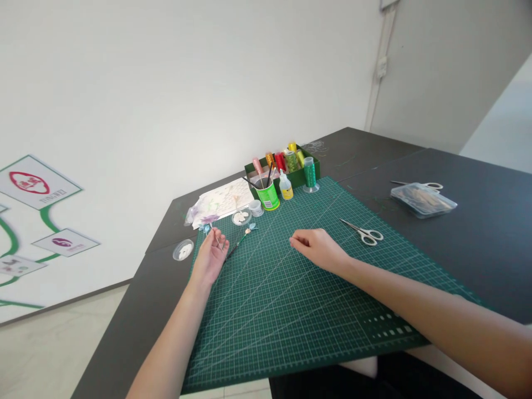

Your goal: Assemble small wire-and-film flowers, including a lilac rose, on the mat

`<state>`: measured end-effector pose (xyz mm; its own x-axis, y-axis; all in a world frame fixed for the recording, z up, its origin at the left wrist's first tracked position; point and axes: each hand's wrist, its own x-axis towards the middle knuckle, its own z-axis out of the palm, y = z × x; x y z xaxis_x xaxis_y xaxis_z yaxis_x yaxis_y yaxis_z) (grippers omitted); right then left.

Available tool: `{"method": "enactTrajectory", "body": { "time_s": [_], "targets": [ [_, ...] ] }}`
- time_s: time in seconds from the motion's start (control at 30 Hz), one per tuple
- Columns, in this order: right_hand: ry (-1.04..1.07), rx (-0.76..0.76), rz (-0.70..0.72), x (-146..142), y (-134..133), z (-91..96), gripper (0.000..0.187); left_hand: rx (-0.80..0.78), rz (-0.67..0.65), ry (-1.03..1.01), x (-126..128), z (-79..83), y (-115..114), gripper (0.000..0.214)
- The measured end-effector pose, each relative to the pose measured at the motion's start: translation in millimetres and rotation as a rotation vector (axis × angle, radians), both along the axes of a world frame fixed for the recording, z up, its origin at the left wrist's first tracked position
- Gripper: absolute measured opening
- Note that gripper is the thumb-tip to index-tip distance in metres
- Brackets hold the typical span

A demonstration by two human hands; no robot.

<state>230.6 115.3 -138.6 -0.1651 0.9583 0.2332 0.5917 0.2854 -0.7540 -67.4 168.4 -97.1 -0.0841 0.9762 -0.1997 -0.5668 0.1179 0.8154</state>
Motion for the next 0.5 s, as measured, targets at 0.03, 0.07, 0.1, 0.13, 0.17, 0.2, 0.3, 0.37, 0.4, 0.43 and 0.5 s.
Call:
{"method": "enactTrajectory", "body": {
  "time_s": [0.03, 0.07, 0.1, 0.13, 0.17, 0.2, 0.3, 0.37, 0.4, 0.43, 0.5],
  "targets": [
    [0.0, -0.001, 0.003, -1, 0, -0.9, 0.033, 0.008, 0.008, 0.006, 1, -0.7, 1, 0.006],
    [0.001, 0.0, 0.004, -1, 0, -1.3, 0.033, 0.018, 0.017, 0.014, 1, -1.4, 1, 0.008],
    [0.002, 0.002, 0.004, -1, 1, -1.3, 0.033, 0.026, 0.025, 0.02, 1, -1.8, 2, 0.009],
    [0.003, 0.004, 0.003, -1, 1, -1.0, 0.033, 0.031, 0.031, 0.021, 1, -2.1, 3, 0.009],
    [0.005, 0.005, 0.001, 0, 1, -0.6, 0.034, 0.042, 0.035, 0.03, 0, -2.3, 3, 0.009],
    [0.006, 0.006, -0.001, 0, 2, -0.1, 0.034, 0.072, 0.041, 0.059, -1, -2.4, 3, 0.01],
    [0.005, 0.004, -0.001, 1, 1, 0.8, 0.034, 0.268, 0.082, 0.262, -2, -2.5, 0, 0.021],
    [0.004, 0.006, 0.014, 1, 1, 0.3, 0.033, 0.37, 0.109, 0.367, 0, -2.1, -5, 0.026],
    [0.005, 0.007, 0.022, 1, 1, -0.1, 0.032, 0.384, 0.11, 0.382, 1, -1.9, -8, 0.029],
    [0.005, 0.009, 0.028, 0, 0, -0.5, 0.032, 0.385, 0.101, 0.387, 4, -1.7, -11, 0.03],
    [0.0, 0.01, 0.033, 0, 0, -0.8, 0.032, 0.386, 0.053, 0.406, 11, -2.3, -19, 0.034]
  ]
}}
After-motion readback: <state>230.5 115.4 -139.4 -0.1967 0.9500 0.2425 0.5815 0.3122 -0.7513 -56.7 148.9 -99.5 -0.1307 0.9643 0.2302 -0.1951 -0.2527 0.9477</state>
